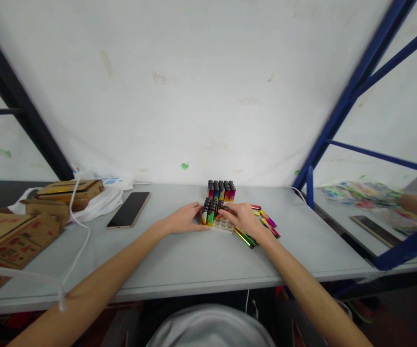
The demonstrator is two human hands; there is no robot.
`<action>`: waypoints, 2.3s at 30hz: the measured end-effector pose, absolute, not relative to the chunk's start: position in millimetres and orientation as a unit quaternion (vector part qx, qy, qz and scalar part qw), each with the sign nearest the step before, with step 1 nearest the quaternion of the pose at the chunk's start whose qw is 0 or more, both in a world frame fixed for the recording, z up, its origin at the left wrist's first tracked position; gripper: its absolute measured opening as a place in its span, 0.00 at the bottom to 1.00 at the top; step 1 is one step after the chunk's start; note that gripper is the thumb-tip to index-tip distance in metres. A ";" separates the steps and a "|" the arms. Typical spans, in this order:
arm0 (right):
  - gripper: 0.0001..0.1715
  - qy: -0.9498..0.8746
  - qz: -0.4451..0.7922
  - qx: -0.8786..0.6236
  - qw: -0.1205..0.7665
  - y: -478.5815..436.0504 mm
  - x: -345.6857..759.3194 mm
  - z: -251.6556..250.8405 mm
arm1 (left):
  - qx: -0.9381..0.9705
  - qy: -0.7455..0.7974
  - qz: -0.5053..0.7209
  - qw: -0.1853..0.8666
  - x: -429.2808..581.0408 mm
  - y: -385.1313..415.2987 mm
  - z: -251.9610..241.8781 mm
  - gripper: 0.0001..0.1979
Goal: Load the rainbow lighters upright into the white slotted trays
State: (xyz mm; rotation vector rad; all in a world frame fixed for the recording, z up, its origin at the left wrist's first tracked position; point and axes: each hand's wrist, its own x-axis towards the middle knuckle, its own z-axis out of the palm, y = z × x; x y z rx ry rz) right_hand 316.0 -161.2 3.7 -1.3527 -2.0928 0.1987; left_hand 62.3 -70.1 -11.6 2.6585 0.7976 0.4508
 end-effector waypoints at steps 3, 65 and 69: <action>0.21 -0.810 0.066 -0.501 0.299 -158.0 318.4 0.9 | 0.935 0.280 0.149 0.158 62.3 -70.6 -10.9 0.30; 0.30 -0.644 0.107 -0.599 0.464 -130.8 386.9 -10.5 | 0.936 0.274 0.154 0.160 61.7 -65.8 -14.8 0.31; 0.34 -0.645 0.177 -0.555 0.495 -131.1 374.9 -11.4 | 0.936 0.279 0.150 0.157 61.8 -67.4 -13.1 0.31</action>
